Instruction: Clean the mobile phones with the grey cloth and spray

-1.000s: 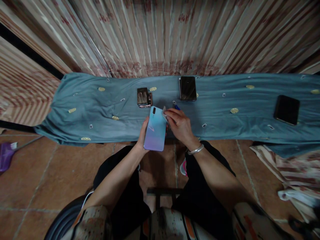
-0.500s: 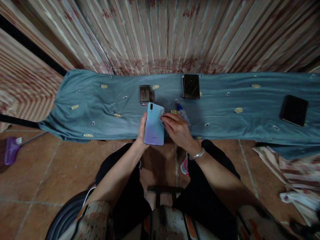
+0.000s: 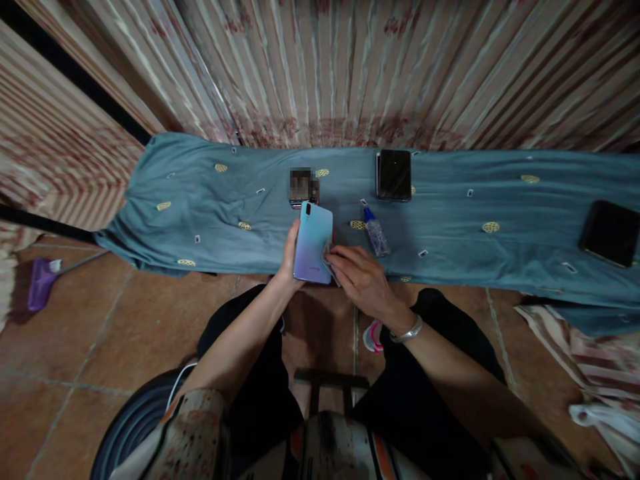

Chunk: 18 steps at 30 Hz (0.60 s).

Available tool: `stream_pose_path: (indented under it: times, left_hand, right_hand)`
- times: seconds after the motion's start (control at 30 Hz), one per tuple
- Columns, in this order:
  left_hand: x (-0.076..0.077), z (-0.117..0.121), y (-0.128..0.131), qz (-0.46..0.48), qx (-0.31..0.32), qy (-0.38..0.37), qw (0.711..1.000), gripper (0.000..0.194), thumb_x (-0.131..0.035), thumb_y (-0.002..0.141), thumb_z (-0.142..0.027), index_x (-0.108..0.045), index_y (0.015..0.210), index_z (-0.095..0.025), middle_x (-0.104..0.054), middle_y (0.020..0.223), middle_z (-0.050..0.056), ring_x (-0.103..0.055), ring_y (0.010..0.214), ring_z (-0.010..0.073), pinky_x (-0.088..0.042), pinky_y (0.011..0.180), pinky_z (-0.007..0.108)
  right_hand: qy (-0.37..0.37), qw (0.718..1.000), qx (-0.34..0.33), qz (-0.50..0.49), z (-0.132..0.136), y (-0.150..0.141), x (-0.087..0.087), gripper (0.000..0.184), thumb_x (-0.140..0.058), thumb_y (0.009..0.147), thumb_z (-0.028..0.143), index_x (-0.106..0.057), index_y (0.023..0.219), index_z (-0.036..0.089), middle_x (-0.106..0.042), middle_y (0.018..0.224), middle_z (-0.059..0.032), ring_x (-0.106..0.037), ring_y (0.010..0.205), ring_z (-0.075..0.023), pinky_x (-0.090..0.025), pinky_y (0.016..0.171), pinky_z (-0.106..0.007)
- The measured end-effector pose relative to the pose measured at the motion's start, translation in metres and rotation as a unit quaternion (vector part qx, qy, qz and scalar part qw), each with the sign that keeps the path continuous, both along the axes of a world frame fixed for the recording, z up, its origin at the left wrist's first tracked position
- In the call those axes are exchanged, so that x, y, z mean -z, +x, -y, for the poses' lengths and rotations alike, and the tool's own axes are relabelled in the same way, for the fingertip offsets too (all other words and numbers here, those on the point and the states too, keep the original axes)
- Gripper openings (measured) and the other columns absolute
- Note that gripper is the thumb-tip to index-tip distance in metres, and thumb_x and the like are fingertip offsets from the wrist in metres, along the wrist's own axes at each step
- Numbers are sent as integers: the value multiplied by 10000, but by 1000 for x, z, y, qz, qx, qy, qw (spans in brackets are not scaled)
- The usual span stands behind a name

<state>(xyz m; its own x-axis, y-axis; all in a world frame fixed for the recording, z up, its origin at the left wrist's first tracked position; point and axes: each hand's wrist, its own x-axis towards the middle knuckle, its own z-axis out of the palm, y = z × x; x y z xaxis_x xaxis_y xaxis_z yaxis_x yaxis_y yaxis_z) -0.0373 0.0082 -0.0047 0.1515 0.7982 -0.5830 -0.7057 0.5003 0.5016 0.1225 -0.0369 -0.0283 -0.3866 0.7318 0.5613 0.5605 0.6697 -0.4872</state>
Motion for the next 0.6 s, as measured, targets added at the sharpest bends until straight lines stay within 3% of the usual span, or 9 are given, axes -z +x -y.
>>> stream_pose_path:
  times: [0.17,0.37,0.6]
  left_hand:
    - [-3,-1,0,0,8,11,1000,660,-296,1027,-575,-727,1188,-101,-784,797,98,-718,690,212,-572,718,310]
    - [-1,-4,-4,9,13,15,1000,694,-303,1021,-604,-707,1228,-78,-784,802,116,-712,665,204,-569,717,306]
    - [2,-4,-1,-7,-7,14,1000,701,-282,1027,-601,-714,1206,-78,-772,751,98,-690,604,186,-557,669,288]
  right_hand:
    - [2,1000,-21,-14,5,1,-4,300,-482,1051,220,-739,1205,219,-746,1137,-119,-684,1008,-252,-612,906,-441]
    - [-6,999,-41,-27,9,3,-9,285,-511,1044,209,-730,1225,233,-752,1115,-112,-689,996,-242,-622,877,-427]
    - [37,997,-58,-22,17,-2,-15,250,-547,1030,159,-701,1224,193,-752,1123,-115,-685,1006,-231,-623,891,-416]
